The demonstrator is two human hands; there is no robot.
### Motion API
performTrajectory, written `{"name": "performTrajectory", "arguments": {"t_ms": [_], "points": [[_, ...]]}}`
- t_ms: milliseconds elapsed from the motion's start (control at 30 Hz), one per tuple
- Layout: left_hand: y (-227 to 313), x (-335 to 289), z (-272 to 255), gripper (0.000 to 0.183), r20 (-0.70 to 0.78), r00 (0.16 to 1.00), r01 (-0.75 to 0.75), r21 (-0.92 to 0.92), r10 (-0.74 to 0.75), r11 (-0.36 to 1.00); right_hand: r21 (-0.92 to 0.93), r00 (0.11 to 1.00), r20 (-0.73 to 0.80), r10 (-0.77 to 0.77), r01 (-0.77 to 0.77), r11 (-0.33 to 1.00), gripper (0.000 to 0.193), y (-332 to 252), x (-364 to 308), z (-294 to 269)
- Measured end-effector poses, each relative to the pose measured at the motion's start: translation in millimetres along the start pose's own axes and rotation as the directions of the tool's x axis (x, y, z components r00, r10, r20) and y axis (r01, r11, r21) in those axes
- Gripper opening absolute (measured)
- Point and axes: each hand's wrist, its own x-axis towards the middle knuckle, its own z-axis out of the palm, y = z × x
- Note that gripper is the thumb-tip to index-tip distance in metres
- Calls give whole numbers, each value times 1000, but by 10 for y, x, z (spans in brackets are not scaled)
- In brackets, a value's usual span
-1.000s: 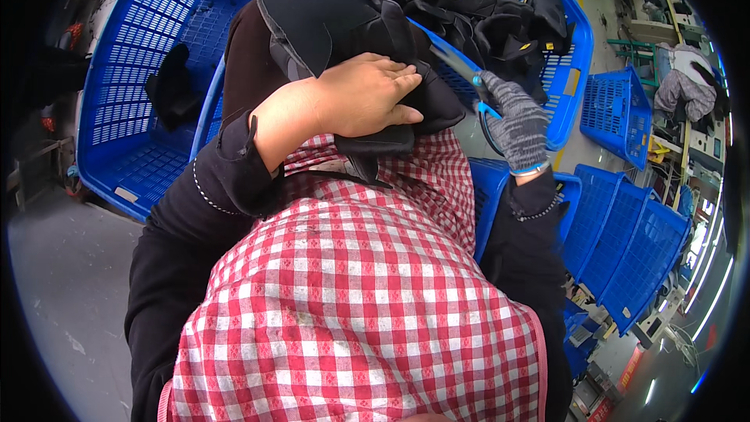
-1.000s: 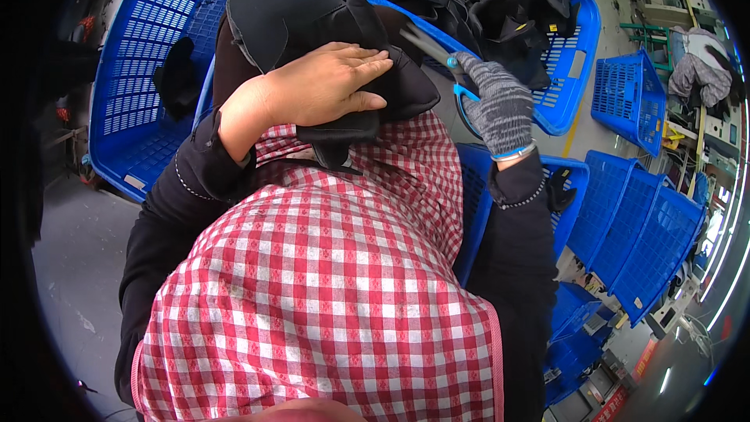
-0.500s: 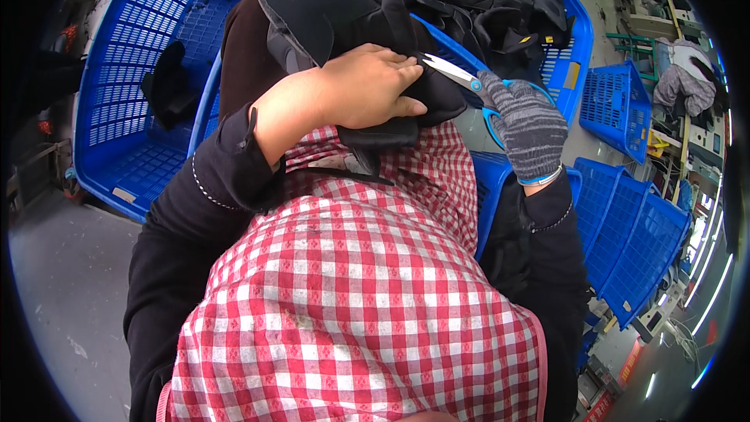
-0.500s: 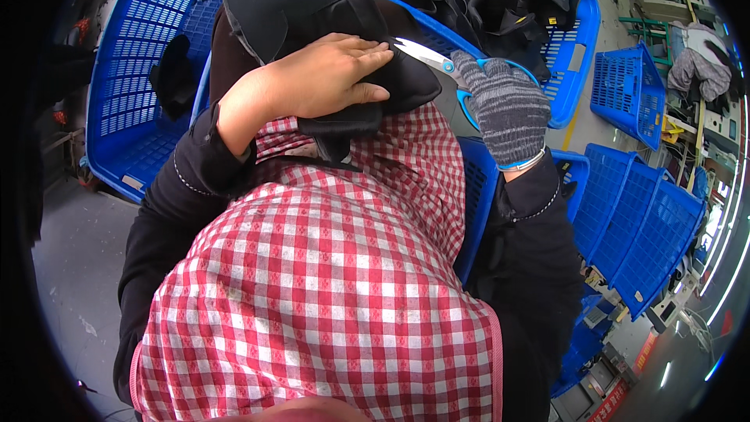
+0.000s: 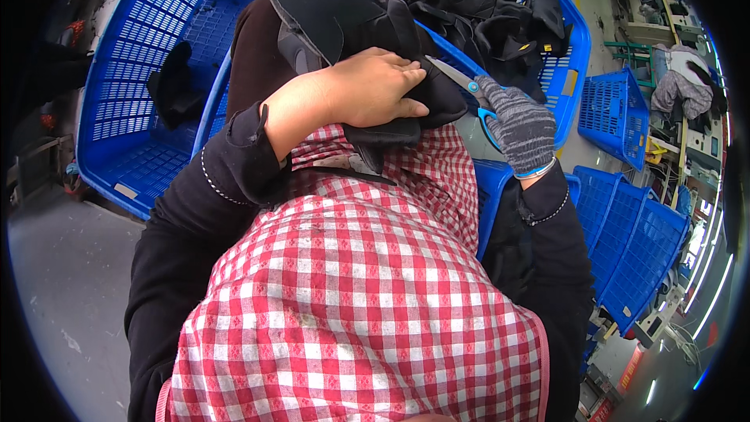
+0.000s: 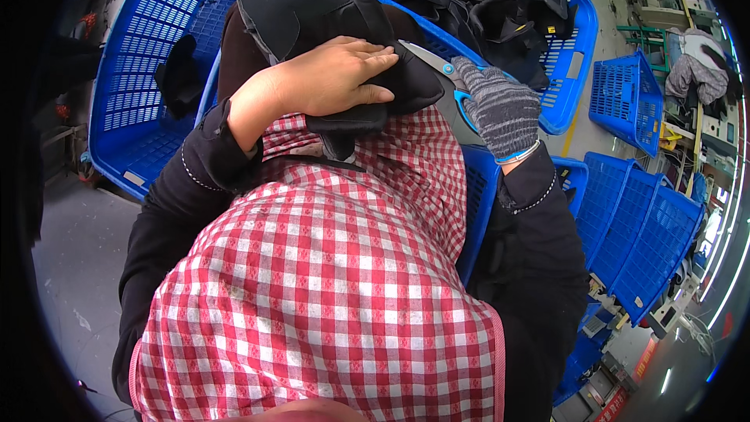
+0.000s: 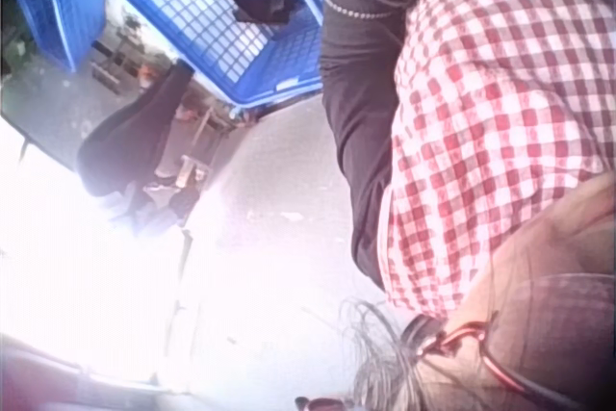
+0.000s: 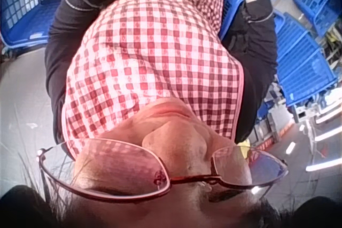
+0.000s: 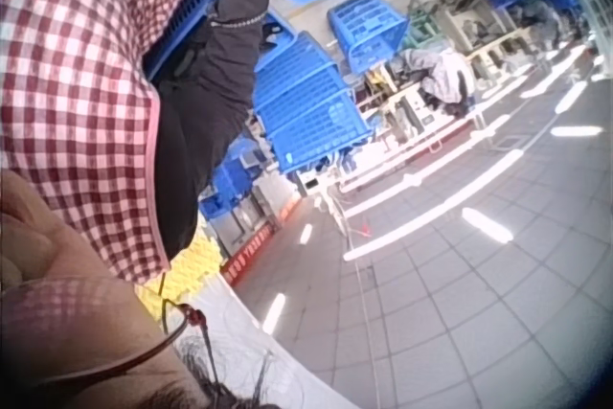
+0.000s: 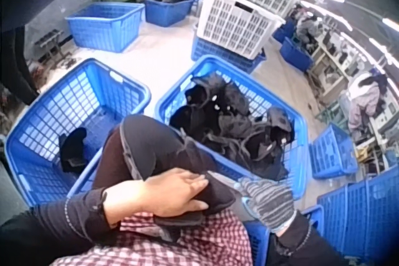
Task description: The person picks up black fabric pieces from a blue basket and uses scissors to trim edges and remove excess material. The person repeatedly repositions the fabric and cuts along seams, then places the trimmed pieces back into the basket.
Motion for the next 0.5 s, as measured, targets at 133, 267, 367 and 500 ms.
{"name": "performTrajectory", "arguments": {"t_ms": [133, 267, 367, 500], "points": [[-16, -42, -4, 65, 13, 1000, 7, -13, -6, 1000, 677, 947, -45, 317, -204, 707, 38, -38, 177, 148], [84, -168, -295, 52, -168, 983, -92, -135, 68, 987, 941, 947, 194, 255, -253, 223, 34, -294, 489, 135], [340, -558, -564, 47, -513, 842, -203, -12, 168, 979, 842, 995, -39, 97, -19, 540, 44, -478, 578, 46], [623, -1397, -639, 71, -656, 750, 25, -99, -84, 995, 951, 957, 141, 253, -202, 234, 49, -693, 430, -48]]}}
